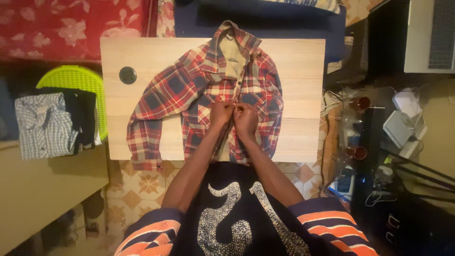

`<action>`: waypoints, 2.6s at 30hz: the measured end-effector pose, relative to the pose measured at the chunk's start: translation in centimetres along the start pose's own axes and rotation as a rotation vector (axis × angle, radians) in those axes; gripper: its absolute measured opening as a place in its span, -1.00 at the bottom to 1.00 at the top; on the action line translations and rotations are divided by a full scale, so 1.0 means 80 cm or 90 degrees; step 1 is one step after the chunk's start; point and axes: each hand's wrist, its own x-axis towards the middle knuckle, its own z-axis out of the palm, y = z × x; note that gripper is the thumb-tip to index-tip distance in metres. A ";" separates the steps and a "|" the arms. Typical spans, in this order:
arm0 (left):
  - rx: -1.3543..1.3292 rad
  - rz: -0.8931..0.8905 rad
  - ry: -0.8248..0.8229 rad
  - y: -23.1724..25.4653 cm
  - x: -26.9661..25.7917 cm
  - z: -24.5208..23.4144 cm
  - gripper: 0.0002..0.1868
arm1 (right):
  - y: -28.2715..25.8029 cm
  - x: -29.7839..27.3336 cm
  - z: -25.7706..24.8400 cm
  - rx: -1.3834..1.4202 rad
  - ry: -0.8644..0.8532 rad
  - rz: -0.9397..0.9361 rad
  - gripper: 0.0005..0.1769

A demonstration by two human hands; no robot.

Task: The person folds a plaid shirt on a small wooden table, buttons it, aligns the sleeves, and folds it into a compact rectangle. They then place the folded shirt into a green laundry basket and pick up a folded pair of jeans from a nearby stack.

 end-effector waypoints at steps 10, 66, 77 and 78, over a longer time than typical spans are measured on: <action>0.057 0.043 0.045 0.029 -0.013 -0.003 -0.73 | 0.052 0.018 0.020 0.281 -0.160 0.176 -0.87; -0.197 0.182 -0.045 -0.058 -0.095 -0.042 -0.73 | 0.071 -0.116 0.019 0.381 -0.048 0.258 -0.87; -0.080 0.134 -0.053 -0.041 -0.093 -0.038 -0.71 | 0.068 -0.113 0.012 0.543 -0.155 0.237 -0.83; -0.087 0.127 -0.052 -0.041 -0.094 -0.036 -0.71 | 0.070 -0.112 0.012 0.522 -0.156 0.227 -0.83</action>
